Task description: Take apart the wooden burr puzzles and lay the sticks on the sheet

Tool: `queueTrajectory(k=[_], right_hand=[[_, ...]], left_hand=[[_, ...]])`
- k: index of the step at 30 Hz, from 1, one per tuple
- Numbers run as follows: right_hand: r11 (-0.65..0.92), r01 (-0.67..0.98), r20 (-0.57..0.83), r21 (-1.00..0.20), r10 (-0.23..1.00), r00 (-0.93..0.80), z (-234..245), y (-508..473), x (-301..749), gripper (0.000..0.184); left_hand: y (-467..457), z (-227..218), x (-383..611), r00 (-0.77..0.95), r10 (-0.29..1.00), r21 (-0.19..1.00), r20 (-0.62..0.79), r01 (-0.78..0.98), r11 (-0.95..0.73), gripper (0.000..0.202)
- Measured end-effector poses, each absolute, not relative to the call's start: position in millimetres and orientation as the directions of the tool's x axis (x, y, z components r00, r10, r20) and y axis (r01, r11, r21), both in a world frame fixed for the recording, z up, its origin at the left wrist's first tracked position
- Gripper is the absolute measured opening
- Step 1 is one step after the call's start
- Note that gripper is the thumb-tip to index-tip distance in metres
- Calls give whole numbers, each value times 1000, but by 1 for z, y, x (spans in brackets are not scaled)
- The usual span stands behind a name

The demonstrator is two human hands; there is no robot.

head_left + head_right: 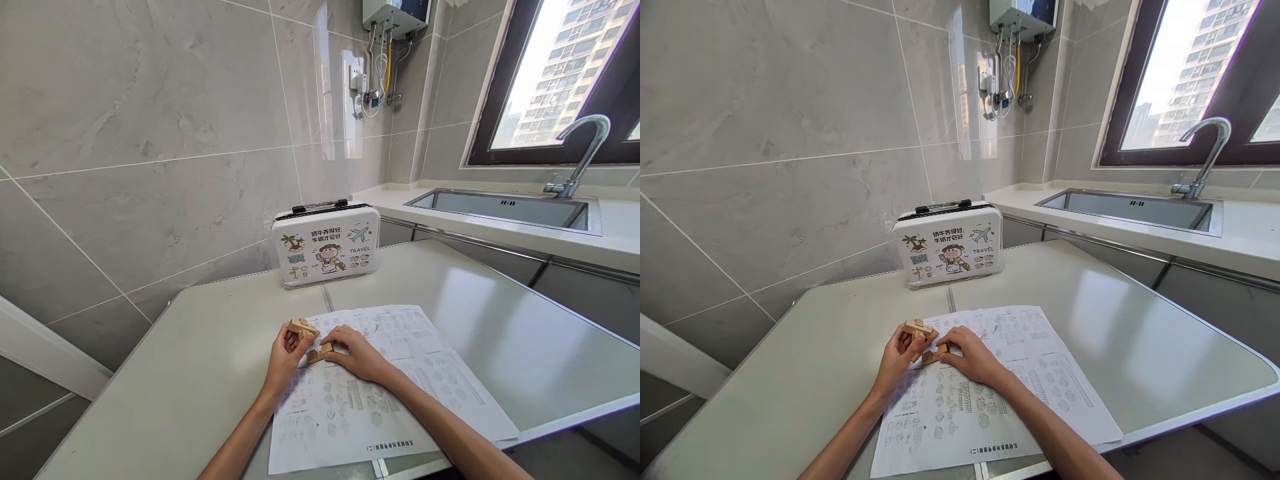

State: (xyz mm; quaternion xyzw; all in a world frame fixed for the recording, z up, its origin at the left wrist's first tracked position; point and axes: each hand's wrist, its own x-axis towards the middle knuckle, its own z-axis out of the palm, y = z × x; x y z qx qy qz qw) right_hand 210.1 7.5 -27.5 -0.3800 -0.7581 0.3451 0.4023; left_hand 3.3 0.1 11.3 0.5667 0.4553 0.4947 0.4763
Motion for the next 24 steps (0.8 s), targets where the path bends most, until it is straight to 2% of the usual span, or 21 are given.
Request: queueTrajectory(k=[10,14,19,24], right_hand=[[514,337,377,-789,837,-395,-34,8,208,21],[463,270,371,-845,869,-328,-28,8,208,34],[361,153,295,-920,894,-337,-18,8,210,31],[321,101,263,-942,889,-375,-15,9,213,37]], left_hand=[[0,4,5,218,968,989,127,52,-141,53],[-2,6,7,277,949,983,152,58,-174,47],[-3,5,7,290,944,971,158,127,-201,52],[-3,4,6,283,945,962,162,168,-215,54]])
